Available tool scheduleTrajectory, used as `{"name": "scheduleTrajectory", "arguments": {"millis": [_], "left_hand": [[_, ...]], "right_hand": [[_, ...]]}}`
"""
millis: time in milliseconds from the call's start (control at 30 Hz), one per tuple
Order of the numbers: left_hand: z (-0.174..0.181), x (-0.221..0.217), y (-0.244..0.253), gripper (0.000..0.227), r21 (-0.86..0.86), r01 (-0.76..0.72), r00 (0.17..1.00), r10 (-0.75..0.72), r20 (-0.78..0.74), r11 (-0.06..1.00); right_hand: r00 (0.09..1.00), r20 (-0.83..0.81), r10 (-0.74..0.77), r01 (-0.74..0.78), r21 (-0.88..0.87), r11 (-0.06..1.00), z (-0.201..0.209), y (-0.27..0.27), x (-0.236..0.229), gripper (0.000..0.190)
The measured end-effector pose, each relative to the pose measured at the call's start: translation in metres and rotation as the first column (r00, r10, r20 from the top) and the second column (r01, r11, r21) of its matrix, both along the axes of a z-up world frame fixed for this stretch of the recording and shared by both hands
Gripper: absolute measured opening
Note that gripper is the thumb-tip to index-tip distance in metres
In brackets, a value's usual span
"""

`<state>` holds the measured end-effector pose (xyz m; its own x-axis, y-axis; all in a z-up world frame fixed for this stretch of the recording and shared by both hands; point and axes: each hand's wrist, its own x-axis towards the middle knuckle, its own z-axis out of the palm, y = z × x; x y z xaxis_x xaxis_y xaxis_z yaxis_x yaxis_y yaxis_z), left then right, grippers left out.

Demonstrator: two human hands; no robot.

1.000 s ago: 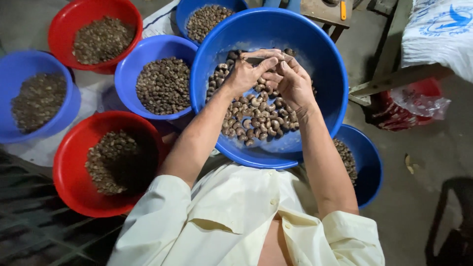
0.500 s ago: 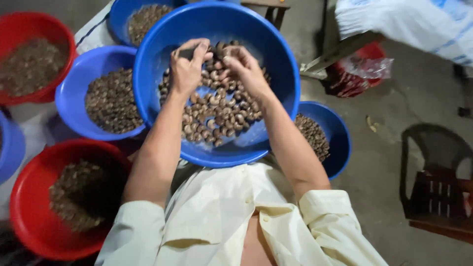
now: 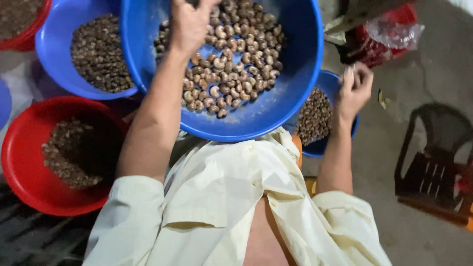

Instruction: The person is manually cracking nuts one by one using a small metal tool and sorting them into different bowls.

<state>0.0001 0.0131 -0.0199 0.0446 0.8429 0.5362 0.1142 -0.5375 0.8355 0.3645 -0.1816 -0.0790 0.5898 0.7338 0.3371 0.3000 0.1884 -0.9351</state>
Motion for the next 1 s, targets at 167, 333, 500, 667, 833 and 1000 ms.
{"name": "scheduleTrajectory", "arguments": {"millis": [167, 333, 500, 667, 833, 1000], "left_hand": [[-0.011, 0.005, 0.003, 0.013, -0.073, 0.019, 0.996, -0.013, 0.089, 0.997], [-0.017, 0.007, 0.008, 0.022, -0.177, 0.064, 0.998, -0.059, 0.030, 0.982], [-0.010, 0.004, 0.004, 0.028, -0.154, 0.017, 0.991, -0.038, -0.131, 0.988], [-0.019, 0.003, 0.010, 0.027, -0.044, 0.005, 0.984, -0.012, -0.180, 0.999], [-0.010, -0.001, 0.006, 0.029, 0.057, -0.103, 0.951, 0.115, -0.286, 0.993], [-0.023, 0.006, 0.012, 0.024, 0.062, -0.045, 0.978, 0.056, -0.203, 0.997]], "right_hand": [[0.980, 0.192, -0.045, 0.098, -0.276, 0.956, -0.042, -0.033, 0.034, 0.046], [0.924, 0.379, -0.049, 0.073, -0.048, 0.996, 0.052, 0.006, -0.033, 0.024], [0.634, 0.674, 0.379, -0.394, -0.141, 0.908, 0.139, 0.056, -0.128, 0.022], [0.092, 0.600, 0.795, -0.171, -0.777, 0.606, 0.107, 0.116, -0.211, 0.038], [-0.256, 0.504, 0.825, 0.023, -0.850, 0.526, 0.022, 0.150, -0.231, 0.055], [0.221, 0.447, 0.867, -0.362, -0.788, 0.498, 0.036, 0.132, -0.214, 0.024]]}}
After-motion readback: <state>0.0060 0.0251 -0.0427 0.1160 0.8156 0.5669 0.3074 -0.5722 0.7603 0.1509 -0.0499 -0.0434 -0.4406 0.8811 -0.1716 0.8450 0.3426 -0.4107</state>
